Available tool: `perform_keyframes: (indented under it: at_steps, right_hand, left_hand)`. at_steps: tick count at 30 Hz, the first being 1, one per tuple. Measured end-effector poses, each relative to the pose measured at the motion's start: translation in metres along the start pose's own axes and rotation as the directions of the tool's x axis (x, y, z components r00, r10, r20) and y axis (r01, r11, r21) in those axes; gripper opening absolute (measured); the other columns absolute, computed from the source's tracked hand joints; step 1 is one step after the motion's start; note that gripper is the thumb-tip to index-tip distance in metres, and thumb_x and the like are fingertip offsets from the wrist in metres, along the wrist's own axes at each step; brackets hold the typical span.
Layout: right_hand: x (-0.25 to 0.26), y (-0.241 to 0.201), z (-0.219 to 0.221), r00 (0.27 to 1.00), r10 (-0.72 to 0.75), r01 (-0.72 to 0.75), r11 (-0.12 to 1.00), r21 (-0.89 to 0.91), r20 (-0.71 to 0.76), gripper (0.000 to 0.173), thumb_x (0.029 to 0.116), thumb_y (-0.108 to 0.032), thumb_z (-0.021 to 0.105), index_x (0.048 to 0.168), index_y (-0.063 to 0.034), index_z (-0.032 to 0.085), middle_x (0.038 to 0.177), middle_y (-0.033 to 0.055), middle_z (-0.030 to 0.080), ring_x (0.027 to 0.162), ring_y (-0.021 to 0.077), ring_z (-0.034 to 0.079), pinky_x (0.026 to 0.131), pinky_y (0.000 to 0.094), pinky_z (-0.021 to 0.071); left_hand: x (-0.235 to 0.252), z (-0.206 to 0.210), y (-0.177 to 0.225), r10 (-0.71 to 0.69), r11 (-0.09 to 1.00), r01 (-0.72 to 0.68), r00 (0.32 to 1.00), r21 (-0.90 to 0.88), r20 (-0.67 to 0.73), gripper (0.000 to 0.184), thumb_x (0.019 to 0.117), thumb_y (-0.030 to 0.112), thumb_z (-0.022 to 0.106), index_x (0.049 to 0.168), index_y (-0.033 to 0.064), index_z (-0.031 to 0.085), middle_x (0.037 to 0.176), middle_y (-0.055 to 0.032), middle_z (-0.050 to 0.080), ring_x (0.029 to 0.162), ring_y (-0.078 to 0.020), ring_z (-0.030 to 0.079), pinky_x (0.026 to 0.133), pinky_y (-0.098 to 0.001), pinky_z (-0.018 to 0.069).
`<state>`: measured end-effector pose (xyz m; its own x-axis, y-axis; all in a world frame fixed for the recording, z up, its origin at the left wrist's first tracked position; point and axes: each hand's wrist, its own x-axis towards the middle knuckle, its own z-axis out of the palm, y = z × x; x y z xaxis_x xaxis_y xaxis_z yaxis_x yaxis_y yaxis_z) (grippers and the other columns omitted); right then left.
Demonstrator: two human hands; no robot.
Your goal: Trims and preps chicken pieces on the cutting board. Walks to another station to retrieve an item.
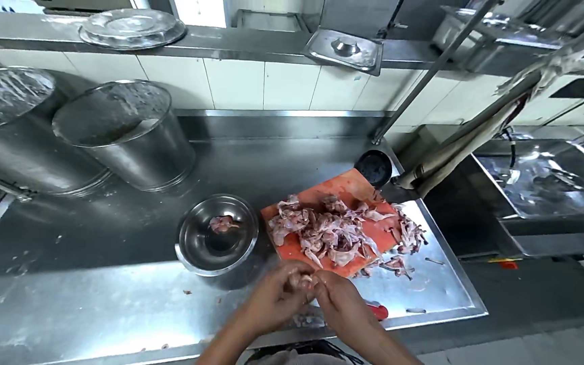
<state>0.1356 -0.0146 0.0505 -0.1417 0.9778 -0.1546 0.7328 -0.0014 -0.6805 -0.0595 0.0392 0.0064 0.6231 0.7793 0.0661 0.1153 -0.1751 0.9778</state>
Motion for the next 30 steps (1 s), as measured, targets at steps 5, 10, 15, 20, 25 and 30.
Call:
perform_keyframes:
  at_steps: [5, 10, 15, 20, 25, 30]
  right_hand:
    - [-0.003, -0.004, 0.002, 0.999, -0.037, 0.03, 0.977, -0.211, -0.027, 0.032, 0.1042, -0.026, 0.046, 0.095, -0.0035, 0.067, 0.09, 0.0132, 0.069, 0.08, 0.0279, 0.071, 0.068, 0.0483, 0.0587]
    - [-0.006, -0.004, 0.012, 0.971, -0.213, 0.159, 0.912, -0.379, -0.105, 0.024, 0.0996, -0.024, 0.053, 0.087, -0.0089, 0.067, 0.082, 0.0077, 0.067, 0.068, 0.0228, 0.07, 0.053, 0.0429, 0.0577]
    - [-0.012, 0.001, 0.005, 0.99, -0.07, 0.07, 0.998, 0.004, 0.124, 0.035, 0.1044, -0.026, 0.046, 0.084, -0.0042, 0.063, 0.076, 0.011, 0.062, 0.073, 0.0249, 0.064, 0.068, 0.0455, 0.0525]
    - [-0.026, 0.0, 0.005, 0.991, -0.082, 0.05, 0.96, 0.274, 0.107, 0.035, 0.1049, -0.021, 0.045, 0.075, -0.008, 0.058, 0.062, 0.0025, 0.049, 0.058, 0.0135, 0.051, 0.056, 0.0355, 0.0424]
    - [-0.037, -0.006, -0.001, 0.993, 0.028, -0.068, 0.93, 0.361, 0.115, 0.03, 0.1016, -0.019, 0.045, 0.079, -0.0078, 0.061, 0.06, -0.0006, 0.049, 0.052, 0.0106, 0.049, 0.051, 0.0336, 0.0425]
    - [-0.033, -0.011, -0.012, 0.984, 0.042, -0.088, 0.961, 0.264, 0.175, 0.033, 0.1034, -0.022, 0.044, 0.081, -0.0055, 0.062, 0.062, 0.0038, 0.051, 0.056, 0.0157, 0.052, 0.055, 0.0382, 0.0436]
  left_hand:
    - [0.007, -0.003, 0.007, -0.031, 0.986, 0.006, 0.988, 0.167, 0.153, 0.032, 0.0931, 0.023, 0.064, 0.121, 0.0079, 0.068, 0.108, -0.0075, 0.067, 0.088, -0.0151, 0.065, 0.08, -0.036, 0.0568]
    - [0.017, -0.012, -0.003, 0.02, 0.986, -0.065, 0.961, 0.153, 0.276, 0.021, 0.0959, 0.02, 0.059, 0.101, 0.0033, 0.071, 0.107, -0.0105, 0.068, 0.098, -0.0197, 0.065, 0.087, -0.0398, 0.0552]
    - [0.007, -0.003, 0.008, -0.12, 0.863, -0.092, 0.918, 0.496, 0.379, 0.028, 0.1018, 0.029, 0.057, 0.098, 0.0035, 0.068, 0.102, -0.0133, 0.068, 0.094, -0.0296, 0.068, 0.084, -0.0522, 0.0562]
    - [-0.014, 0.006, -0.001, 0.168, 0.859, -0.23, 0.971, 0.458, 0.173, 0.022, 0.0921, 0.026, 0.068, 0.086, 0.0055, 0.066, 0.084, -0.0102, 0.066, 0.072, -0.0235, 0.067, 0.064, -0.0438, 0.0579]
    - [-0.024, 0.009, -0.002, 0.214, 0.755, -0.175, 0.977, 0.632, 0.014, 0.024, 0.0791, 0.029, 0.078, 0.076, 0.0088, 0.066, 0.075, -0.008, 0.069, 0.065, -0.0245, 0.07, 0.055, -0.0481, 0.0576]
    - [-0.017, -0.013, -0.002, 0.107, 0.794, -0.134, 0.991, 0.592, 0.081, 0.015, 0.0801, 0.02, 0.076, 0.074, 0.0089, 0.069, 0.081, -0.0075, 0.071, 0.078, -0.0262, 0.072, 0.067, -0.0519, 0.0589]
